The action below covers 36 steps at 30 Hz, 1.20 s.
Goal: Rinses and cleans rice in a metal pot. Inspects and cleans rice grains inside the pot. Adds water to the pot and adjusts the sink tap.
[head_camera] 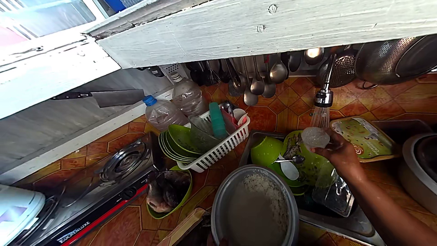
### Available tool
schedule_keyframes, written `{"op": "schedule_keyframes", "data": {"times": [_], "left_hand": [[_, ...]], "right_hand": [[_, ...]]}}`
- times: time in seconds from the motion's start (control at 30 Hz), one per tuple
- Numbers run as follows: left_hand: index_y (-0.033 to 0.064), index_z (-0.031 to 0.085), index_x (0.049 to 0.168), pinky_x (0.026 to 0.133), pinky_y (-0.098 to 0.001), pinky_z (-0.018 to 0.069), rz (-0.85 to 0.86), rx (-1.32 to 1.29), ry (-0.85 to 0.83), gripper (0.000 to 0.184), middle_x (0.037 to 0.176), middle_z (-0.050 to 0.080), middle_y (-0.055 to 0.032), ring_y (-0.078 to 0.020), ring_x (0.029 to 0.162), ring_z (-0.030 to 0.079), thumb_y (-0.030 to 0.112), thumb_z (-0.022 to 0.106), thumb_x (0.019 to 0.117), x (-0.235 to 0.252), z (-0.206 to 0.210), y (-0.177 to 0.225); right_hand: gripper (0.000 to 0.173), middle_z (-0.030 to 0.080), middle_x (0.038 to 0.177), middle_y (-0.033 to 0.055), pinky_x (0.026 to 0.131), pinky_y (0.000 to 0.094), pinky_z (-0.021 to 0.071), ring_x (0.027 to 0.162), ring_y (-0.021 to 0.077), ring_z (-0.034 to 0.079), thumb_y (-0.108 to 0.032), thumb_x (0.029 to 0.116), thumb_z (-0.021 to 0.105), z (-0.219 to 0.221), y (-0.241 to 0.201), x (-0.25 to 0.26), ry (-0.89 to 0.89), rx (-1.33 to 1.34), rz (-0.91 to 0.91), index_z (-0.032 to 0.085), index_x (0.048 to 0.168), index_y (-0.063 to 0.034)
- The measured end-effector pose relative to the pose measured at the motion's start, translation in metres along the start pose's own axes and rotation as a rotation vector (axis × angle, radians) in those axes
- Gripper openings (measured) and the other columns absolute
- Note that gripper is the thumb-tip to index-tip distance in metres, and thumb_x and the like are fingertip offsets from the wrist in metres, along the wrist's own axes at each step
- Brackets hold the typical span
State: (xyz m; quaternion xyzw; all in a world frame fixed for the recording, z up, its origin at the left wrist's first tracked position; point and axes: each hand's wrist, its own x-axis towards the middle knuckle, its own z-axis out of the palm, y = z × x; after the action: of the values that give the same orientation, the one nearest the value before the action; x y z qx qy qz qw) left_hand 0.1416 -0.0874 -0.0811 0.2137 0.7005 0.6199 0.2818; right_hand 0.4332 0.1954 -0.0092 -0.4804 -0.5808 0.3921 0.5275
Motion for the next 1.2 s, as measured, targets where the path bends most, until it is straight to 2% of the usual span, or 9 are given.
{"op": "schedule_keyframes", "data": {"times": [0.17,0.3,0.43,0.6,0.7,0.77,0.9,1.03,1.2], "left_hand": [[-0.0122,0.038,0.136,0.083,-0.0246,0.0561,-0.029,0.039,0.01,0.048,0.109,0.059,-0.0129,-0.0025,0.092,0.064,-0.001,0.048,0.0911,0.0,-0.001,-0.001],[-0.0116,0.038,0.138,0.084,-0.0237,0.0558,-0.028,0.041,0.014,0.05,0.111,0.059,-0.0135,-0.0021,0.093,0.064,0.0,0.048,0.0905,0.001,-0.002,-0.003],[-0.0113,0.04,0.137,0.083,-0.023,0.0558,-0.017,0.037,0.018,0.05,0.109,0.06,-0.0123,-0.0014,0.092,0.064,0.0,0.048,0.0892,0.0,-0.002,-0.004],[-0.0112,0.041,0.136,0.082,-0.0233,0.0566,-0.014,0.033,0.02,0.049,0.107,0.061,-0.0107,-0.0011,0.09,0.065,0.001,0.048,0.0885,0.001,-0.002,-0.006],[-0.011,0.041,0.135,0.082,-0.0222,0.0561,-0.022,0.029,0.024,0.048,0.106,0.06,-0.0107,-0.0006,0.09,0.064,0.0,0.048,0.0893,0.001,-0.002,-0.006],[-0.011,0.04,0.135,0.082,-0.0219,0.0558,-0.029,0.022,0.022,0.047,0.106,0.06,-0.0105,-0.0001,0.09,0.064,-0.001,0.048,0.0894,0.001,-0.001,-0.005],[-0.0112,0.04,0.134,0.081,-0.0222,0.0561,-0.029,-0.005,0.019,0.045,0.105,0.06,-0.0097,0.0,0.088,0.064,-0.001,0.048,0.0904,0.002,0.0,-0.002],[-0.0115,0.04,0.135,0.082,-0.0223,0.0561,-0.019,0.005,0.029,0.046,0.107,0.06,-0.0097,-0.0001,0.09,0.064,-0.001,0.048,0.0904,0.001,0.001,-0.002],[-0.0122,0.038,0.137,0.083,-0.0232,0.0561,-0.018,0.001,0.02,0.048,0.109,0.059,-0.0106,-0.0005,0.091,0.064,-0.002,0.047,0.0915,0.0,0.002,0.001]], "right_hand": [[0.077,0.062,0.134,0.0175,0.089,0.0301,0.0557,0.114,0.0194,0.063,-0.015,0.0668,0.088,0.01,-0.013,-0.033,-0.179,-0.161,-0.259,0.062,0.138,-0.0019],[0.064,0.068,0.125,0.0108,0.097,0.0537,0.0511,0.115,0.0338,0.063,-0.015,0.0695,0.082,0.026,-0.015,-0.051,-0.282,-0.501,-0.705,0.069,0.132,-0.0154],[0.054,0.068,0.122,0.0083,0.099,0.0576,0.0456,0.11,0.0323,0.064,-0.002,0.082,0.066,0.041,-0.024,-0.061,-0.342,-0.739,-0.995,0.069,0.131,-0.0252],[0.05,0.065,0.127,0.0088,0.113,0.0581,0.0392,0.121,0.0307,0.061,0.0,0.0965,0.055,0.046,-0.037,-0.068,-0.373,-0.796,-1.092,0.062,0.139,-0.0264],[0.056,0.066,0.124,0.0133,0.104,0.0547,0.0482,0.117,0.037,0.062,-0.006,0.0799,0.072,0.045,-0.025,-0.056,-0.305,-0.651,-0.895,0.066,0.134,-0.0191],[0.067,0.065,0.126,0.0184,0.099,0.05,0.0525,0.118,0.0371,0.06,-0.014,0.0699,0.086,0.041,-0.01,-0.044,-0.299,-0.49,-0.526,0.067,0.135,-0.0094],[0.078,0.06,0.131,0.0222,0.087,0.042,0.0579,0.11,0.0278,0.064,-0.007,0.0741,0.089,0.025,0.019,-0.013,-0.187,-0.083,0.158,0.054,0.143,0.0007],[0.066,0.06,0.117,0.0179,0.077,0.0344,0.0563,0.093,0.0196,0.062,0.005,0.0797,0.081,0.014,0.039,0.005,0.016,0.155,0.353,0.05,0.138,0.0047],[0.069,0.062,0.119,0.0157,0.081,0.0315,0.0593,0.1,0.017,0.066,0.012,0.0749,0.079,0.008,0.042,0.017,0.107,0.263,0.284,0.05,0.136,0.0034]]}}
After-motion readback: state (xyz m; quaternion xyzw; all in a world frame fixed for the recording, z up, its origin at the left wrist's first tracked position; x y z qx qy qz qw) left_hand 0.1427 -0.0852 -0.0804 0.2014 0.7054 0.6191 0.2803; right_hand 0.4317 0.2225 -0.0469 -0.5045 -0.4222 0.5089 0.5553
